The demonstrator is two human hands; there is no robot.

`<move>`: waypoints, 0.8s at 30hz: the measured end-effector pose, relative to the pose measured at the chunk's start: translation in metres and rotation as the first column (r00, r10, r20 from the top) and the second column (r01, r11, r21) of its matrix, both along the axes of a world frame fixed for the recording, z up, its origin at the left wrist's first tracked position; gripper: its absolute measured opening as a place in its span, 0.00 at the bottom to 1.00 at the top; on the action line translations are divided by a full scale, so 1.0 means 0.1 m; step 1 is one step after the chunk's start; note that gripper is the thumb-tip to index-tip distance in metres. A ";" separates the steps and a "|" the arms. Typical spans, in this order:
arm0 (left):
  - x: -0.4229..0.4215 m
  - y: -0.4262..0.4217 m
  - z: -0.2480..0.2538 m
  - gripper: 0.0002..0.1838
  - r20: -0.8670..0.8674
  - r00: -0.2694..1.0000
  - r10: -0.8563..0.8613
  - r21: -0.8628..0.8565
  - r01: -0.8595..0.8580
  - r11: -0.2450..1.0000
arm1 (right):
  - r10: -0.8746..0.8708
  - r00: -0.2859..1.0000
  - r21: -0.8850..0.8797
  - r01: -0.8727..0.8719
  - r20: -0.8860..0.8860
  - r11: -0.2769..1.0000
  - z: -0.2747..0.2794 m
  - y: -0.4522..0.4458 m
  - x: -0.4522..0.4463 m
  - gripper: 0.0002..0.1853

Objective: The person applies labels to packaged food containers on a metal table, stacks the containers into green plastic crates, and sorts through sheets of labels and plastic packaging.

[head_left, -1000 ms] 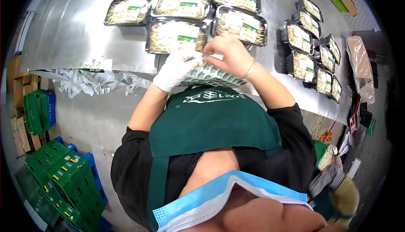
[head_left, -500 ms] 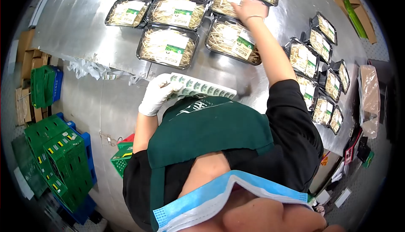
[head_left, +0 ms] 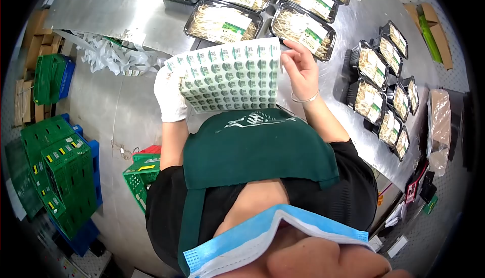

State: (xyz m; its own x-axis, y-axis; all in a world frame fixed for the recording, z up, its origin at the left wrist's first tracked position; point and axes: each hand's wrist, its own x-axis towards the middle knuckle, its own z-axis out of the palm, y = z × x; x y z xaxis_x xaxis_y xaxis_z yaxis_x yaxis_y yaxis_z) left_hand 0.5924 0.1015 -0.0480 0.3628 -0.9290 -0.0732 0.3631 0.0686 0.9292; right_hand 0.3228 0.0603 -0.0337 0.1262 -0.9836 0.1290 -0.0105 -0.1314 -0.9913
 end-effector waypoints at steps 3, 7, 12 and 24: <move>0.09 0.21 -0.02 0.11 0.002 0.999 0.047 0.014 -0.047 0.999 | -0.333 0.819 -0.526 0.046 -0.467 0.849 0.13 0.06 0.09 0.20; 0.15 0.44 -0.06 0.11 -0.052 0.998 -0.018 0.028 0.020 0.999 | -0.050 0.877 -0.134 -0.017 -0.478 0.991 0.19 0.31 0.30 0.23; 0.20 0.57 0.05 0.18 -0.072 0.980 -0.187 -0.015 0.186 0.982 | 0.146 0.980 0.163 -0.167 0.137 0.972 0.15 0.48 0.37 0.20; 0.05 0.90 0.30 0.11 0.061 0.995 -0.076 0.098 0.070 0.993 | 0.356 0.934 0.243 -0.348 0.009 0.906 0.34 0.35 0.19 0.14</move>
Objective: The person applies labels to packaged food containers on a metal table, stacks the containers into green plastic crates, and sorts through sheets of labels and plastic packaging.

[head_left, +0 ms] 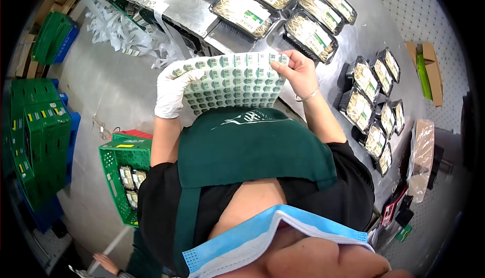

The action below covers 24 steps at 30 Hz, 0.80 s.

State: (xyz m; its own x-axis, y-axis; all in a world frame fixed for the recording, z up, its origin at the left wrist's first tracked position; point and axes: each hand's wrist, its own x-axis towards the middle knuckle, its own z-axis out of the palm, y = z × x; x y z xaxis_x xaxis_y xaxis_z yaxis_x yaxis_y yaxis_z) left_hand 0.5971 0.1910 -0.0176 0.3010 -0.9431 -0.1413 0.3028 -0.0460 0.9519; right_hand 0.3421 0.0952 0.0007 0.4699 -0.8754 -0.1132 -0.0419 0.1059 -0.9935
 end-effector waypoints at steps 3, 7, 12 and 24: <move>-0.12 -0.04 0.07 0.10 0.023 0.998 -0.051 -0.131 0.054 0.990 | -0.025 0.999 -0.033 0.026 0.040 0.999 0.04 -0.02 -0.21 0.08; -0.37 -0.23 0.12 0.12 -0.033 0.995 -0.095 -0.055 0.093 0.994 | -0.004 0.996 -0.061 -0.002 -0.093 0.998 0.17 -0.06 -0.54 0.10; -0.71 -0.46 0.12 0.11 -0.123 0.984 -0.130 -0.031 0.127 0.991 | -0.101 0.827 -0.546 -0.268 -0.553 0.794 0.17 -0.47 -0.97 0.14; -0.85 -0.74 -0.27 0.12 -0.158 0.984 -0.082 0.055 0.091 0.994 | -0.206 0.818 -0.837 -0.490 -0.538 0.243 0.01 -0.77 -0.70 0.05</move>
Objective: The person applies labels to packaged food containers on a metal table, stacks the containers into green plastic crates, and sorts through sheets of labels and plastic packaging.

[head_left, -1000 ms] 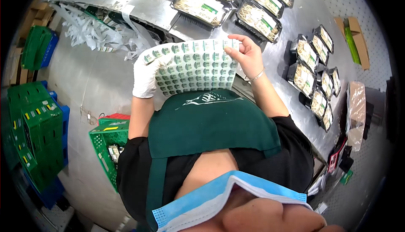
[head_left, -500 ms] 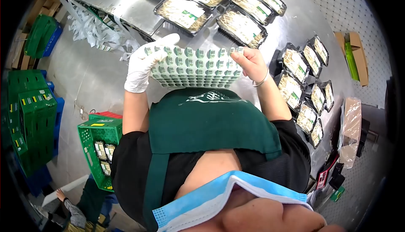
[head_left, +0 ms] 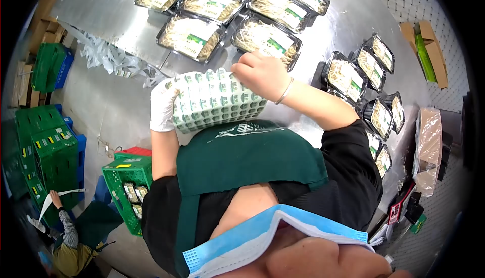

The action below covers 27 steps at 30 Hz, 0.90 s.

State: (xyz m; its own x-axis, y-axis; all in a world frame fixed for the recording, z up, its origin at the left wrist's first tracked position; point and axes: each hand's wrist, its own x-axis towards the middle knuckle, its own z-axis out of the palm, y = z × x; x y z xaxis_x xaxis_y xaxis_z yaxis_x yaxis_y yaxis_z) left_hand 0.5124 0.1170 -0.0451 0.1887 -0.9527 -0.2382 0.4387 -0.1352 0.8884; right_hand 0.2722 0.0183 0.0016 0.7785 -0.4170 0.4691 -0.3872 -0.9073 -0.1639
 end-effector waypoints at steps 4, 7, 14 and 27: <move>0.00 -0.12 -0.15 0.15 -0.086 0.986 0.141 0.091 -0.133 0.987 | -0.085 0.992 0.187 0.067 0.093 0.980 -0.09 -0.47 -0.09 0.08; 0.10 -0.09 -0.24 0.14 -0.030 0.995 0.098 0.036 -0.097 0.995 | -0.430 0.789 0.679 0.023 0.438 0.734 -0.17 -1.96 -0.53 0.15; 0.13 0.01 -0.40 0.13 -0.002 0.988 0.153 0.184 -0.150 0.971 | -0.892 0.367 0.193 0.926 -0.263 0.324 -0.67 -2.97 -0.88 0.16; -0.16 -0.06 -0.19 0.13 0.072 0.997 0.040 0.192 -0.053 0.980 | -0.985 -0.093 0.361 0.922 -0.143 -0.140 -0.58 -2.24 -4.45 0.23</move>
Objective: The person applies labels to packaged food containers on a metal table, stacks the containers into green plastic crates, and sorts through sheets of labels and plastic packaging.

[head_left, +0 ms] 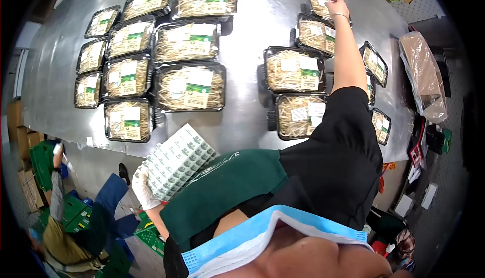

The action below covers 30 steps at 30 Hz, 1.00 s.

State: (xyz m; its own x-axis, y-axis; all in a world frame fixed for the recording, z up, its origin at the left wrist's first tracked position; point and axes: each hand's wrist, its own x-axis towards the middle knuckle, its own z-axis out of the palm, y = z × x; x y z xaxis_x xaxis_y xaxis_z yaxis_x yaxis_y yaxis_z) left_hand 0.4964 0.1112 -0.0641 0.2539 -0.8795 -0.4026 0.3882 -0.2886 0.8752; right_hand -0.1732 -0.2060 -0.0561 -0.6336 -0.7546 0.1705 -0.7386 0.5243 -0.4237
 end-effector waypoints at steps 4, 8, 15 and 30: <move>-0.25 0.06 0.05 0.12 0.058 0.997 0.051 0.019 -0.053 0.998 | 0.101 0.991 0.094 -0.093 -0.083 0.991 -0.17 0.03 -0.24 0.21; -0.46 0.18 0.06 0.12 0.069 0.996 0.064 0.010 -0.065 0.998 | 0.080 0.887 0.208 0.018 -0.455 0.978 0.00 0.19 -0.03 0.23; -0.61 0.30 0.12 0.12 0.094 0.995 0.023 -0.008 -0.022 1.000 | 0.341 0.854 -0.249 -0.258 0.393 0.933 -0.03 0.73 -0.20 0.33; -0.79 0.89 0.09 0.08 0.077 0.990 0.120 -0.032 -0.118 0.993 | 0.571 0.628 -0.361 -0.443 0.529 0.821 -0.23 1.42 0.49 0.31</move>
State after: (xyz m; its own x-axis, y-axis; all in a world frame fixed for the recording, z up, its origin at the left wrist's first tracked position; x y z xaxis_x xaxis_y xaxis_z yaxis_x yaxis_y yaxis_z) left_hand 0.4174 0.1999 -0.0551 0.3872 -0.8515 -0.3537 0.3475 -0.2205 0.9114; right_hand -0.1247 -0.0638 -0.0789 -0.1729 -0.9826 0.0681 -0.4248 0.0121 -0.9052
